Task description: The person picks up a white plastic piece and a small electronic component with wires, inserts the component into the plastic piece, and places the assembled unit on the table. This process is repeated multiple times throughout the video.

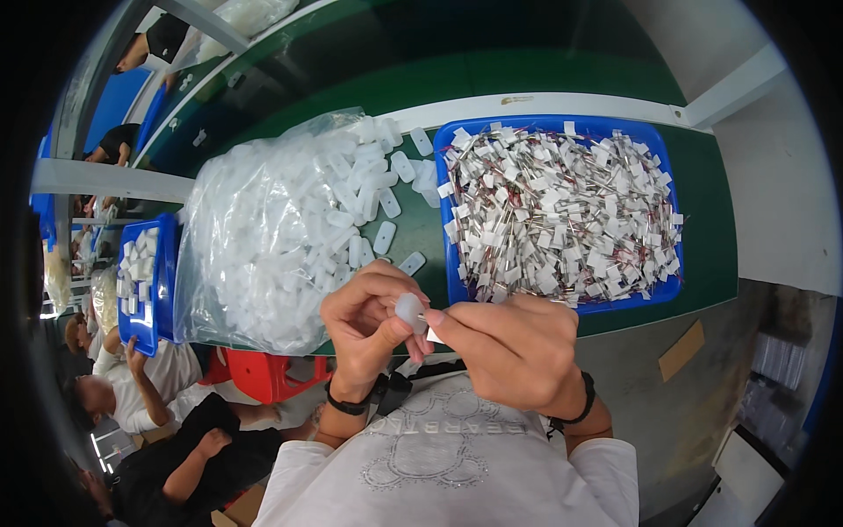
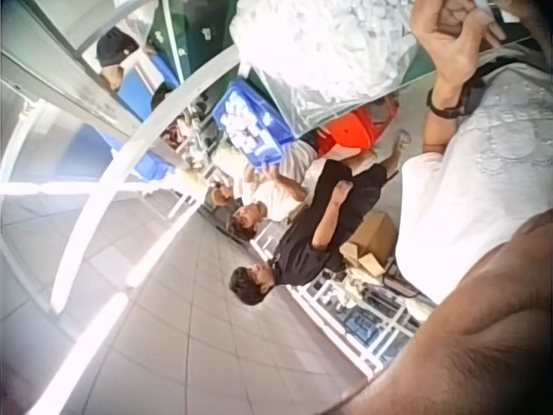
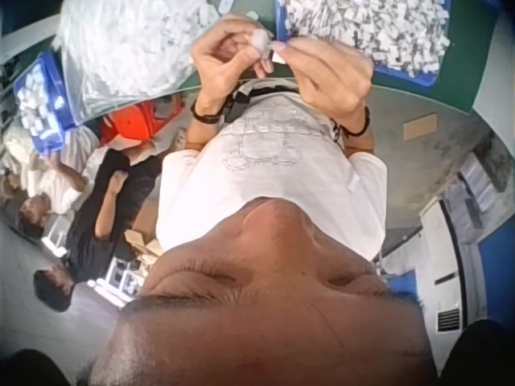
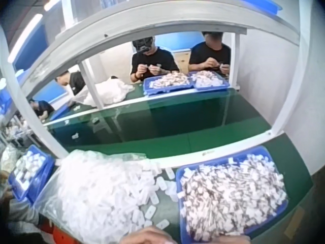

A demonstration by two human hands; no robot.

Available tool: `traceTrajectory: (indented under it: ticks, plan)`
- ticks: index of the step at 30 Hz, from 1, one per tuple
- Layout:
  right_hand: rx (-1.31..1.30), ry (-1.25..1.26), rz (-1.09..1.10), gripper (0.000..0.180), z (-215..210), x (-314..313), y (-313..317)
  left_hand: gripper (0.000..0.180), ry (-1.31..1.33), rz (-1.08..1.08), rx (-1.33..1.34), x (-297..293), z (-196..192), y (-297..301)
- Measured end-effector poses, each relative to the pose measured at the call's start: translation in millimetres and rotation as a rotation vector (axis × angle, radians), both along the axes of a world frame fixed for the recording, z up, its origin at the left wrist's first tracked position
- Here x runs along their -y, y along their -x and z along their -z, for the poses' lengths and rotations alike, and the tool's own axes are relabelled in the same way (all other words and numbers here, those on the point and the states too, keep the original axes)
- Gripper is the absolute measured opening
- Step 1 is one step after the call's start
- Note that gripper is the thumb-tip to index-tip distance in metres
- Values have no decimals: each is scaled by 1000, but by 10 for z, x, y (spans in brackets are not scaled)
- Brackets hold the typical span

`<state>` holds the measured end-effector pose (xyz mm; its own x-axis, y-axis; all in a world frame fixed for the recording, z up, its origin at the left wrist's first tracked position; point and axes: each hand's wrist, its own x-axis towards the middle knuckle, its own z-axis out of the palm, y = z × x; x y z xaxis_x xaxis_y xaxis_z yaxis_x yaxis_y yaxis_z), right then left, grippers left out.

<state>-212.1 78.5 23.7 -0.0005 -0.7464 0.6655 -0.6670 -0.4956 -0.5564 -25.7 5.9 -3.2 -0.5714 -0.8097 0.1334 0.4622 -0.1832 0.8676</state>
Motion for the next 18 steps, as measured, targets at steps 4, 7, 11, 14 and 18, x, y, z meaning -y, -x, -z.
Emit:
traceTrajectory:
  ticks: [4,7,11,14,18]
  plan:
    - [-80,17,-14,39,-32,18,49,16,0,-7,30,-2,-15,15]
    - [-83,13,-26,37,-47,38,42,15,-29,-19,66,-20,-49,3]
    - [-110,-19,-32,34,-110,34,56,15,-35,-33,91,-23,-70,44]
    - [-122,-47,-36,32,-117,45,73,14,-57,-3,118,-26,-52,65]
    - [-89,-38,-30,31,-37,48,72,12,-116,25,98,-37,-28,65]
